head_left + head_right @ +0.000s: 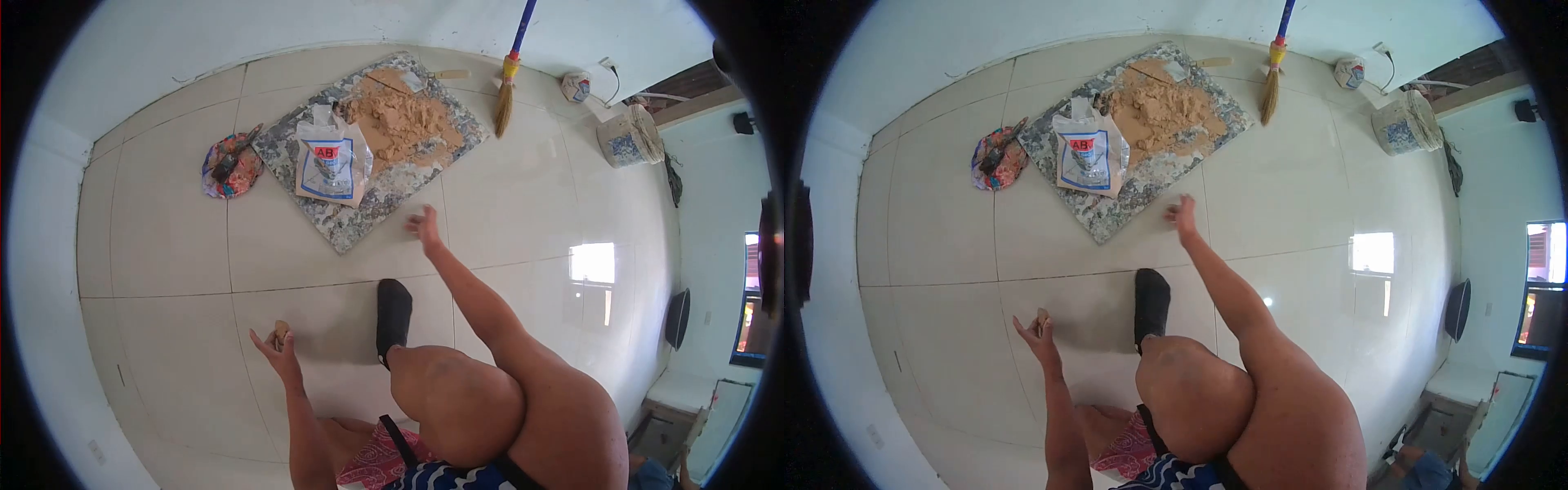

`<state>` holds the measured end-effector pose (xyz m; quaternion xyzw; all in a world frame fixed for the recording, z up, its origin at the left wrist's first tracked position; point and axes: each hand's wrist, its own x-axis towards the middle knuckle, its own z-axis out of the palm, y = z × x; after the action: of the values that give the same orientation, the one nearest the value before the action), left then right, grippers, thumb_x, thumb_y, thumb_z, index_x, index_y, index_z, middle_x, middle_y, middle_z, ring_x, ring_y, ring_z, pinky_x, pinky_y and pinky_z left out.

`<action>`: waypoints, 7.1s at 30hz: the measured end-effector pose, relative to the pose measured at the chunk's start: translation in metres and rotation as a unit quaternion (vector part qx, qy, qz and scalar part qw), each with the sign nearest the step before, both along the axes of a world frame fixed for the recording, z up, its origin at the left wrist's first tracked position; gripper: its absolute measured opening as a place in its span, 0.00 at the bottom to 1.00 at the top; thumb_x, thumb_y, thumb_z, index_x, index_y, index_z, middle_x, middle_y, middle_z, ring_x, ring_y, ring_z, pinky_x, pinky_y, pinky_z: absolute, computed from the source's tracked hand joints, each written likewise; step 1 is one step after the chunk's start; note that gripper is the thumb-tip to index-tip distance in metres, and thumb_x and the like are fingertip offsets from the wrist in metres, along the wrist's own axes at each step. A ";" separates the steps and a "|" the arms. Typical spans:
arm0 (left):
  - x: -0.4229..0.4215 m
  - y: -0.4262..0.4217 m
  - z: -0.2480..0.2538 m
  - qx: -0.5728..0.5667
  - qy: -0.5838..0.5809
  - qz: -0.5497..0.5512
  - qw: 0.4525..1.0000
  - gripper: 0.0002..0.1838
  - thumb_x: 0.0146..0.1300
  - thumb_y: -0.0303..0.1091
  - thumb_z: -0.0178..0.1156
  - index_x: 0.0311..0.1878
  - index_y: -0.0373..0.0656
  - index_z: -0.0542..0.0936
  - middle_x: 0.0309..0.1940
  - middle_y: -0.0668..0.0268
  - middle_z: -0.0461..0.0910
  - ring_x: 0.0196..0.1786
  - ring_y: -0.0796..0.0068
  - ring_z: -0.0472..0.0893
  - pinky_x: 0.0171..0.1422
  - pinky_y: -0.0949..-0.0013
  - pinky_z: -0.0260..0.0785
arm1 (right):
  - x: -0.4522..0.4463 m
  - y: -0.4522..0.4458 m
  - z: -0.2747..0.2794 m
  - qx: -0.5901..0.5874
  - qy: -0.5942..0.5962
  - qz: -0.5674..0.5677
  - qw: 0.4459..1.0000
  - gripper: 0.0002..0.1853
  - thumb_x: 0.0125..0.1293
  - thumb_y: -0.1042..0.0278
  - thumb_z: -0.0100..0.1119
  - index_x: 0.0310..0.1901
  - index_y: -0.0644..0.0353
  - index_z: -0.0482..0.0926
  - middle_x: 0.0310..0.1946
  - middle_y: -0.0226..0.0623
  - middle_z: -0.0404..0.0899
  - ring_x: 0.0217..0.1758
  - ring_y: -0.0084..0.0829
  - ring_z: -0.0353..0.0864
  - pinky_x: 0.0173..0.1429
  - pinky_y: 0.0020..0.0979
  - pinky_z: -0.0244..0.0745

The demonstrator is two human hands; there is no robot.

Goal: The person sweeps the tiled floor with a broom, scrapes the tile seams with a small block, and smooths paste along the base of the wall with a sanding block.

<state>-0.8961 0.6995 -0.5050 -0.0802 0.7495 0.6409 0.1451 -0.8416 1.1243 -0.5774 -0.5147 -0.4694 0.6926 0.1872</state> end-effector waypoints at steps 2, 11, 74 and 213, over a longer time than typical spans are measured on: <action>-0.004 0.004 0.008 0.025 -0.013 0.014 1.000 0.47 0.56 0.33 0.61 0.72 0.46 0.42 0.53 0.54 0.68 0.55 0.66 0.68 0.64 0.63 0.56 | 0.026 0.042 -0.018 0.027 -0.008 -0.031 0.999 0.31 0.67 0.38 0.32 0.66 0.47 0.50 0.47 0.46 0.76 0.38 0.35 0.78 0.43 0.41 0.71; 0.006 0.090 -0.014 0.221 -0.068 0.018 0.973 0.48 0.53 0.27 0.65 0.72 0.52 0.46 0.49 0.58 0.69 0.54 0.67 0.74 0.57 0.61 0.71 | 0.117 0.287 0.047 0.251 -0.021 0.036 0.967 0.36 0.70 0.41 0.34 0.67 0.64 0.51 0.67 0.48 0.56 0.61 0.46 0.68 0.64 0.44 0.65; 0.018 0.215 0.135 -0.287 -0.076 0.075 0.952 0.51 0.40 0.57 0.65 0.71 0.63 0.54 0.63 0.46 0.62 0.67 0.41 0.58 0.68 0.43 0.47 | 0.004 0.322 0.185 0.307 -0.202 0.409 0.835 0.37 0.66 0.38 0.35 0.71 0.51 0.45 0.65 0.47 0.59 0.62 0.46 0.66 0.63 0.43 0.61; 0.476 0.337 0.481 -0.358 -0.041 0.540 0.761 0.65 0.32 0.43 0.78 0.72 0.52 0.44 0.71 0.43 0.36 0.51 0.43 0.75 0.52 0.55 0.74 | 0.166 -0.196 0.547 0.358 0.389 0.805 -0.268 0.72 0.25 0.24 0.69 0.72 0.39 0.38 0.69 0.56 0.41 0.71 0.61 0.41 0.62 0.68 0.49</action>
<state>-0.4201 1.0363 -0.0241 -0.5439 0.7502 0.2946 -0.2337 -0.6760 0.9286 -0.0307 -0.8527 0.4634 0.0027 0.2411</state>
